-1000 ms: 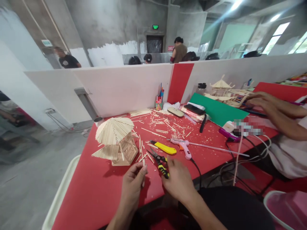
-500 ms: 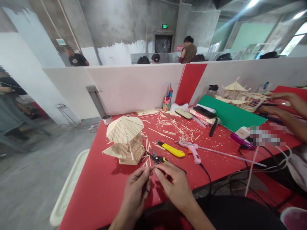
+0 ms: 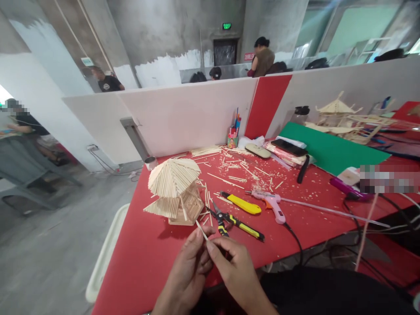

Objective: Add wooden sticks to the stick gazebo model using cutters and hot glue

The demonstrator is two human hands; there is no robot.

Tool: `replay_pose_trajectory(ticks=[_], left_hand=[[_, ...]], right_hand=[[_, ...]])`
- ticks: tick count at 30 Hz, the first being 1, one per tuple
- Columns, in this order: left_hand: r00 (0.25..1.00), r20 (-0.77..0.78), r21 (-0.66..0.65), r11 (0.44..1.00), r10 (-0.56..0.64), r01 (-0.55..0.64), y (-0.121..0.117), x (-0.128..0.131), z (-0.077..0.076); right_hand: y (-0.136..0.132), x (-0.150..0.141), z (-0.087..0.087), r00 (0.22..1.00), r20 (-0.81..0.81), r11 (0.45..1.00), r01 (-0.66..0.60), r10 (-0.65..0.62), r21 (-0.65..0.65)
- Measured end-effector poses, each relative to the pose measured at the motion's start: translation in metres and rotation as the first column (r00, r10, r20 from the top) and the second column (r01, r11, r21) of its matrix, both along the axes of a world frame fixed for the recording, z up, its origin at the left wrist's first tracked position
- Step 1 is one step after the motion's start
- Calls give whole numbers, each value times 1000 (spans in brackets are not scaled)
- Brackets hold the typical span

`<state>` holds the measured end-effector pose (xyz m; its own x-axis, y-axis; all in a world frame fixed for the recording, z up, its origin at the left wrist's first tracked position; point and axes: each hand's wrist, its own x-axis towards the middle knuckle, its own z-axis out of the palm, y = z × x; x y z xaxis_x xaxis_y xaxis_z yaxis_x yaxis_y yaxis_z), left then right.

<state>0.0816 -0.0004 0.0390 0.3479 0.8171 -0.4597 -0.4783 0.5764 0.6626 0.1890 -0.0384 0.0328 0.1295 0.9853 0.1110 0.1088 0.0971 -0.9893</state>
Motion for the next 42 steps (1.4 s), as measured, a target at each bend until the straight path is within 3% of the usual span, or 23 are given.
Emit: replay_pose_trajectory(ticks=[5,8,11,13,15,17,18,20,21,23,27,30,34,38,42], left_hand=[[998,-56,-7,1000,12,-12,-4,3,6],[994,-105,47,999,30,-25,-5,2,6],[956,-241,173,977,166,-126,-3,-8,4],[847,-381,322,912,370,-254,-1,-18,7],[681,-503,529,813,532,-244,2,-29,17],[482,-599,678,725,639,-118,5,-35,31],[424,-605,729,683,674,-44,8,-37,38],[371,-601,777,626,708,64,14,-40,49],[360,-614,770,633,703,78,17,-40,53],[392,-649,720,693,652,40,24,-42,56],[637,-647,505,861,419,-54,35,-44,60],[733,-618,348,935,283,-68,37,-38,70],[774,-582,241,962,249,-128,35,-29,79],[761,-575,248,950,301,-188,28,-23,78],[749,-587,296,942,308,-156,15,-19,80]], right_hand=[[1,1,-3,999,33,998,26,-28,51],[4,4,0,984,161,990,61,-81,130],[10,5,7,927,337,962,77,-166,261],[14,5,13,867,435,932,86,-245,353],[19,3,20,800,508,899,87,-320,429],[23,0,27,747,556,877,75,-365,474],[25,-2,29,726,573,869,70,-381,489],[28,-6,33,692,592,854,68,-413,516],[30,-9,35,677,595,843,72,-433,532],[32,-14,38,651,585,815,89,-483,573],[38,-22,42,632,501,721,135,-591,680],[41,-26,43,676,453,692,118,-581,713],[41,-26,37,767,370,688,125,-523,715],[37,-20,29,847,312,713,107,-431,693],[28,-2,26,899,259,721,86,-354,688]])
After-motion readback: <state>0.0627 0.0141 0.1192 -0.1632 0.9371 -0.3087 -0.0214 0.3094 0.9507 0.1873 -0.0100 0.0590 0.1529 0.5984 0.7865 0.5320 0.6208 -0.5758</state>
